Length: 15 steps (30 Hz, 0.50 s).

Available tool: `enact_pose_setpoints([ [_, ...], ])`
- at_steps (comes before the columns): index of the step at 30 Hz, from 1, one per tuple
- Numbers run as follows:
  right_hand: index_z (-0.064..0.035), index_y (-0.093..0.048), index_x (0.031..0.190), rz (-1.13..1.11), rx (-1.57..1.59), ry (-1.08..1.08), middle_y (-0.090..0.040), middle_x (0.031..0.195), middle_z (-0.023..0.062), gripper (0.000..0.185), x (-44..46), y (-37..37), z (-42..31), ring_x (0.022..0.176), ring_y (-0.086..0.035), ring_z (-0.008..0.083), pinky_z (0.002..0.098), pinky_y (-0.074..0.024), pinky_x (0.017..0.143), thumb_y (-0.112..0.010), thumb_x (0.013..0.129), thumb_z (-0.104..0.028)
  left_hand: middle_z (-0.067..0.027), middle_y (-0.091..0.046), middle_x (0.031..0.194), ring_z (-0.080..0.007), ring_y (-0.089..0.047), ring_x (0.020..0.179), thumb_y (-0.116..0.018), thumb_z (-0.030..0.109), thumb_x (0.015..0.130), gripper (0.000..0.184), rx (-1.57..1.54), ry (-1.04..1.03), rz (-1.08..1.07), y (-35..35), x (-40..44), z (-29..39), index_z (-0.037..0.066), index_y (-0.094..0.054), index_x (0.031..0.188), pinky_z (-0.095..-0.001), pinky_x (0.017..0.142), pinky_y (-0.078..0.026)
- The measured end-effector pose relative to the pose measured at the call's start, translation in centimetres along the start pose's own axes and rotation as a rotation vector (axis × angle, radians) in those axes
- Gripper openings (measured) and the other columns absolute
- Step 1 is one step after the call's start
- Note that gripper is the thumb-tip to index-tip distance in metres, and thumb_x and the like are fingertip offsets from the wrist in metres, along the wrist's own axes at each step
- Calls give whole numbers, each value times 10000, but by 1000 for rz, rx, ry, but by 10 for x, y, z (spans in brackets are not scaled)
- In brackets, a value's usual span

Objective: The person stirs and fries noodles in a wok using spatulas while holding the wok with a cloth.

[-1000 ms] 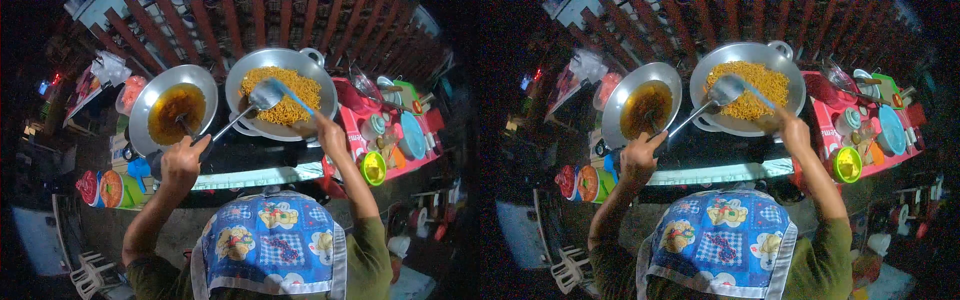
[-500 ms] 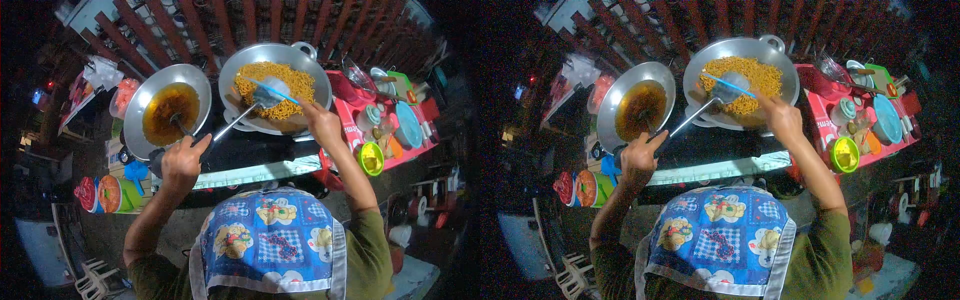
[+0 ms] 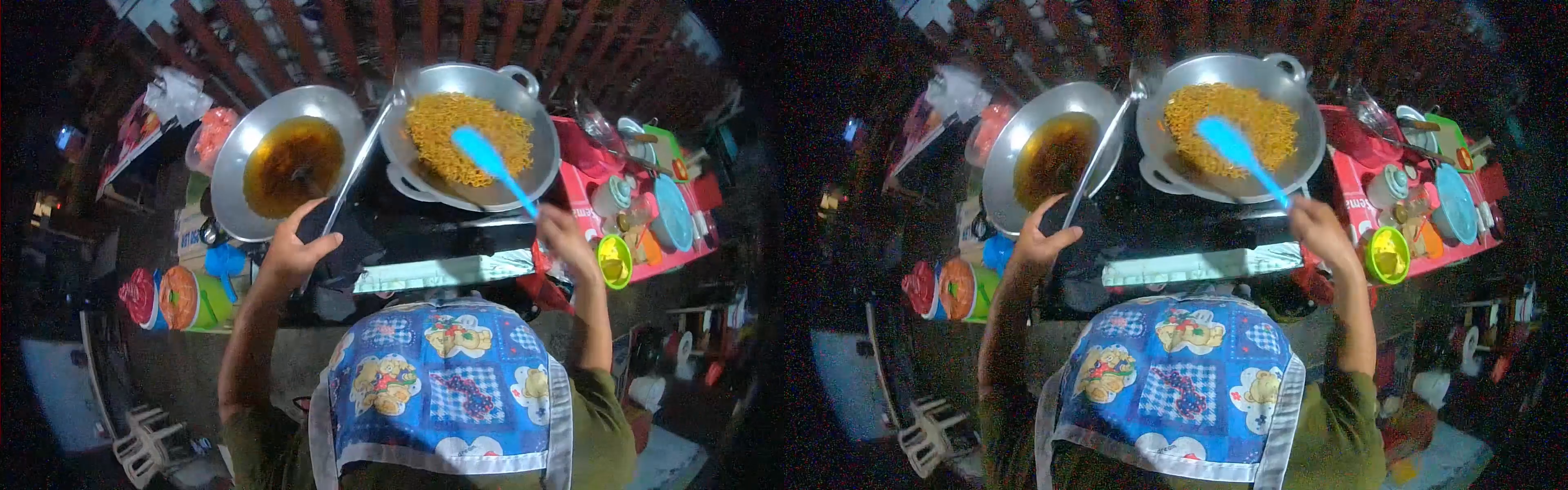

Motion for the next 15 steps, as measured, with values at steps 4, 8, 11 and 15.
enact_pose_setpoints([
  [4, -23, -566, 992, -231, -192, 104, -550, 659, 59, 242, -9, -79, 16, 617, -493, 132, 292, -407, 577, -489, 836, -192, -59, -580, 972, -126, -544, 870, -648, 83, 701, 467, -145, 19, 26, 13, -16, 8, 0, -501, 1137, -260, 799, -429],
  [8, -42, -556, 1011, -128, -142, 174, -587, 715, 157, 280, 30, -165, 25, 644, -551, 224, 345, -435, 623, -551, 798, -225, -63, -574, 994, -136, -544, 895, -649, 81, 694, 486, -345, 106, 31, 15, -33, 4, -2, -494, 1146, -269, 835, -422],
  [11, -62, -542, 981, -65, -101, 221, -565, 702, 201, 226, 52, -209, 18, 660, -557, 332, 385, -442, 644, -542, 791, -184, -66, -562, 1029, -140, -531, 945, -658, 94, 698, 512, -377, 41, 22, 19, -48, 5, 2, -478, 1169, -281, 863, -411],
  [15, -72, -498, 1038, 88, -106, 208, -567, 697, 198, 268, 50, -214, 5, 673, -575, 361, 403, -444, 616, -536, 786, -156, -61, -542, 1079, -142, -509, 997, -663, 118, 718, 527, -305, -11, -27, 27, -63, 2, 5, -461, 1191, -286, 891, -382],
])
Point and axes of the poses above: each hand's wrist, its own x-axis towards the middle knuckle, its own y-axis out of the back of the hand, z = x × y, the point moved 4 cm from there along x, towards the middle knuckle
